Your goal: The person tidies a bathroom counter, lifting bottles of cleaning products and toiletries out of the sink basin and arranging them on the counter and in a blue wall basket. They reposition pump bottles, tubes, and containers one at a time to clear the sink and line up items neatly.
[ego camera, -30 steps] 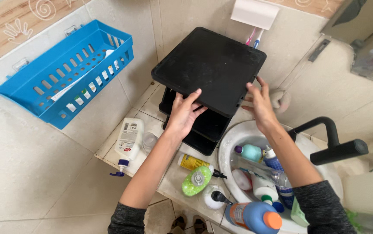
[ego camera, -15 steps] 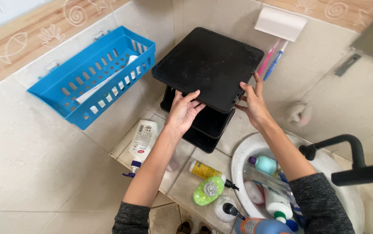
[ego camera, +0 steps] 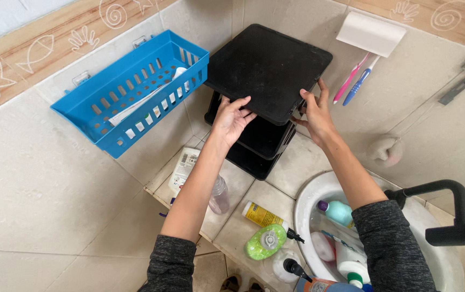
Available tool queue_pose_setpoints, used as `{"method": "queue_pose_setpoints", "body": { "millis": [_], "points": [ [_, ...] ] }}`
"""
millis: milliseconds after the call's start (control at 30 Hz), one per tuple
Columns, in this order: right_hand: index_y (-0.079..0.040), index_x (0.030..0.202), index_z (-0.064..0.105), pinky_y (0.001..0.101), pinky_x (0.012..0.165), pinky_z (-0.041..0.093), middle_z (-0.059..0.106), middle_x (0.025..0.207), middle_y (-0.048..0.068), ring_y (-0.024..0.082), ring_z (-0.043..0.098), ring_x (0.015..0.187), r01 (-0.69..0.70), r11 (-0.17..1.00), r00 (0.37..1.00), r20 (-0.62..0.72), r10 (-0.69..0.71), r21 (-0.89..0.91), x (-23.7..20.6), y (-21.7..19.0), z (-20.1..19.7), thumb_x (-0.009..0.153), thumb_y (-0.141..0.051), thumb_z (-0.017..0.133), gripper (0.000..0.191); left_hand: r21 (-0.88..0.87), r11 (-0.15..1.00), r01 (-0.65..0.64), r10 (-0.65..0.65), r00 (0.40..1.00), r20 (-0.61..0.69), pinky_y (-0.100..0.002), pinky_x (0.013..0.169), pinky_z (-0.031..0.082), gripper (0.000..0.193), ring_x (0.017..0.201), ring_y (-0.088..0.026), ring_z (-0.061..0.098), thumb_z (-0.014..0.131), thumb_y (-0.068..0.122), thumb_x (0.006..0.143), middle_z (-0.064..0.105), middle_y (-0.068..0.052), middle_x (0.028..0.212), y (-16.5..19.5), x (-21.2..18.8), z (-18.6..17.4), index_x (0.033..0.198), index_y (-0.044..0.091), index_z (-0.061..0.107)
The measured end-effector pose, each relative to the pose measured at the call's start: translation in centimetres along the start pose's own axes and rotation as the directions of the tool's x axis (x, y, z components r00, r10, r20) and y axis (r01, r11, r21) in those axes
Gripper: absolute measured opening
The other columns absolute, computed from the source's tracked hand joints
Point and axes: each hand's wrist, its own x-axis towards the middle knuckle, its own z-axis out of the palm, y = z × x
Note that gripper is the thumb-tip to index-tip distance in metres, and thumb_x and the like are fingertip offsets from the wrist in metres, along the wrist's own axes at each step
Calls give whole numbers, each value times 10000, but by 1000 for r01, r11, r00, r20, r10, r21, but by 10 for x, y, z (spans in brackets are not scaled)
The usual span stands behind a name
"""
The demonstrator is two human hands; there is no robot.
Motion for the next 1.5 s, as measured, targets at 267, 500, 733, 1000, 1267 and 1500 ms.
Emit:
{"method": "queue_pose_setpoints", "body": {
  "millis": [267,500,733,1000,1267,1500],
  "points": [
    [-314,1588,-115,625,1061,475,344,1594,103,324,466,1402,13,999,999,42,-11,-40,4,3,9,1012,-447,459,824,11,1000,-1,1,1000,-5,-510,1034,515,663,1207,-317,633,649,55,924,544,-108,1388,9,-4,0,1480,234,333],
    [-197,1630,-117,605,1114,390,322,1638,166,348,411,1465,5,983,999,-31,-11,-184,8,12,-1,1009,-546,455,914,149,989,-15,23,998,-52,-475,1024,542,538,1180,-323,659,689,137,921,591,-144,1334,13,-13,10,1396,59,449],
    [-55,1643,-30,448,1202,332,381,1608,296,355,391,1507,103,915,995,42,-94,-391,-11,4,-28,1012,-589,520,993,580,814,4,29,998,-48,-435,1075,469,587,1224,-326,649,789,240,869,661,-206,1239,12,-44,7,1303,-69,544],
    [-35,1551,320,441,1157,349,434,1550,258,336,426,1446,459,549,880,442,-172,-699,-93,-68,-45,940,-447,603,790,770,638,-4,60,997,-44,-393,1071,481,586,1195,-267,688,814,276,823,734,-199,1244,24,-85,1,1299,-16,640],
    [-117,1175,715,435,1077,418,738,1125,110,297,649,1122,679,140,734,664,-143,-720,-167,-131,20,888,-323,668,357,912,270,-310,459,874,161,-353,920,580,398,1104,-234,718,756,180,888,698,-128,1263,22,-180,35,1240,40,633],
    [-74,978,666,442,932,468,694,826,66,265,675,859,846,-282,287,833,-474,-452,-165,-133,151,776,-249,696,268,904,144,-402,629,743,230,-377,848,574,253,963,-260,722,711,88,937,705,-122,1087,43,-217,42,1179,32,665]
  ]
}}
